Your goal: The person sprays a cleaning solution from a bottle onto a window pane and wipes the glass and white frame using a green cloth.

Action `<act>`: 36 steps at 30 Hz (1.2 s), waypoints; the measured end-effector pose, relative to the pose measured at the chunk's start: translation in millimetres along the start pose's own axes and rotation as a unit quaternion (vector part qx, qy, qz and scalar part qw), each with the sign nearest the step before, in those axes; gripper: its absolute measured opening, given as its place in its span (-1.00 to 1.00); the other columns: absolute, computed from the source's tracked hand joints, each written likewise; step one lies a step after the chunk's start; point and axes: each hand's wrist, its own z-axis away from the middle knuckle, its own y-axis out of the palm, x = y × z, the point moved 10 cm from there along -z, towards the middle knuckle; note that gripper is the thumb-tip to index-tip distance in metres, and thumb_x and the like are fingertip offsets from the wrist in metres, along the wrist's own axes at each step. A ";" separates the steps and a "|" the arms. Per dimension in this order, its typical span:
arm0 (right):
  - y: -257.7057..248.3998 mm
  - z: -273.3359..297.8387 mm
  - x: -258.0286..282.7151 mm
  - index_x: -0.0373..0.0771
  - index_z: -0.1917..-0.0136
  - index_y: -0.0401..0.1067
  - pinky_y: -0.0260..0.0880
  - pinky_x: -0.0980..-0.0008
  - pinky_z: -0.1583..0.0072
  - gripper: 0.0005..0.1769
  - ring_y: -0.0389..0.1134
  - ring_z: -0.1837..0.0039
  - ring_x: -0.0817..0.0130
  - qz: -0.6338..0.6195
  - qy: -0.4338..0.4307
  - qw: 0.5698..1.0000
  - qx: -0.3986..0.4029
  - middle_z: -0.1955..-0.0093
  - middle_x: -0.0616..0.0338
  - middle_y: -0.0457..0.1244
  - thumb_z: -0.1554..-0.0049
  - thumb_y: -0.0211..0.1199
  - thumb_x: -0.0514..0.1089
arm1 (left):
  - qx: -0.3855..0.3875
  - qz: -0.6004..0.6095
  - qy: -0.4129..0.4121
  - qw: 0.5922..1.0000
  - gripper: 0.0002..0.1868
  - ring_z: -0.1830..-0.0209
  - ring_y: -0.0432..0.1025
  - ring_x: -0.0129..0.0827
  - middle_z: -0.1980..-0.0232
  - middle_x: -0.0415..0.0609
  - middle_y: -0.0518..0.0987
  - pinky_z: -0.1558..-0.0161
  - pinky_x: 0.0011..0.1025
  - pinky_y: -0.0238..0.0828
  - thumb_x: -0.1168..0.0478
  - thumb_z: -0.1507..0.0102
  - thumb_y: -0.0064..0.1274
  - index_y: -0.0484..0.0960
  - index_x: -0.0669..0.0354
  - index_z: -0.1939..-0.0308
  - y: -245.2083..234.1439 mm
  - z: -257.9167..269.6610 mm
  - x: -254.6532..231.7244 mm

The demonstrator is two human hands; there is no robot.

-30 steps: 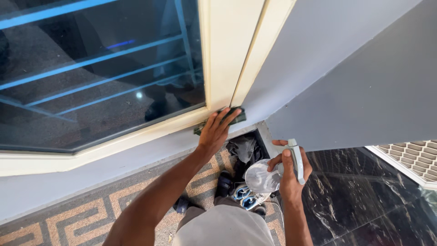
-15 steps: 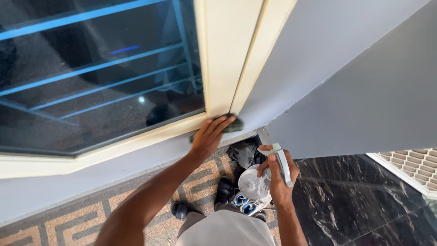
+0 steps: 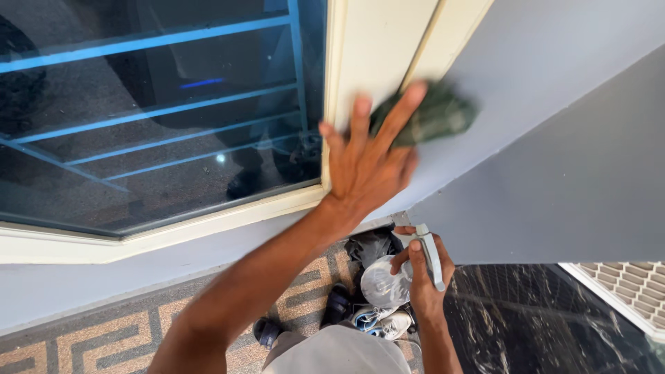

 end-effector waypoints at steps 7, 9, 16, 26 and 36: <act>6.6 -3.2 -8.2 -0.48 -0.11 0.42 0.40 0.29 0.34 -0.49 0.34 0.44 0.34 -0.028 0.007 0.999 0.017 0.00 -0.10 0.41 -0.22 0.18 0.07 | -0.081 0.047 -0.024 0.995 -0.66 -0.69 -0.71 -0.08 -0.68 -0.25 -0.48 -0.43 0.31 -0.96 0.32 -0.40 -0.04 0.63 0.09 -0.25 -60.0 -106.2 -0.7; 11.7 -3.0 -6.3 -0.50 -0.12 0.46 0.41 0.28 0.29 -0.49 0.34 0.41 0.33 -0.018 0.000 0.999 0.037 0.14 -0.14 0.42 -0.27 0.18 0.08 | 0.072 0.142 -0.029 0.987 -0.93 -0.67 -0.36 0.35 -0.64 0.03 0.04 -0.43 0.73 -0.48 0.25 -0.33 0.21 0.66 0.13 0.16 -49.6 -88.7 -3.9; 34.5 0.0 18.0 -0.47 -0.13 0.43 0.46 0.28 0.23 -0.43 0.42 0.22 0.25 -0.073 -0.059 0.988 0.121 -0.21 -0.16 0.33 -0.24 0.16 0.15 | 0.064 0.289 0.003 0.955 -0.76 -0.52 0.31 0.17 -0.54 0.41 0.30 -0.27 -0.03 0.34 0.36 -0.25 0.18 0.56 0.22 0.01 -74.6 73.1 20.7; 145.1 42.7 14.8 -0.32 -0.63 -0.03 0.12 0.18 -0.45 0.01 0.23 -0.43 0.20 -0.115 0.035 0.928 0.353 -0.43 -0.07 0.22 -0.21 0.07 0.40 | 0.217 0.535 -0.450 0.681 -0.32 -0.47 0.25 0.09 -0.53 0.30 0.28 -0.42 -0.12 0.13 -0.08 -0.36 -0.16 0.45 0.14 -0.50 -72.2 240.2 58.7; 188.7 91.5 -20.7 -0.28 -0.59 0.02 0.19 0.05 -0.42 -0.08 0.27 -0.37 0.06 -0.091 0.130 0.909 0.386 -0.26 -0.12 0.31 -0.25 -0.09 0.42 | 0.312 0.424 -0.376 0.763 0.00 -0.36 0.31 0.16 -0.26 0.34 0.48 -0.37 -0.05 0.25 -0.24 -0.01 0.37 0.48 0.41 -0.30 -125.6 242.4 30.4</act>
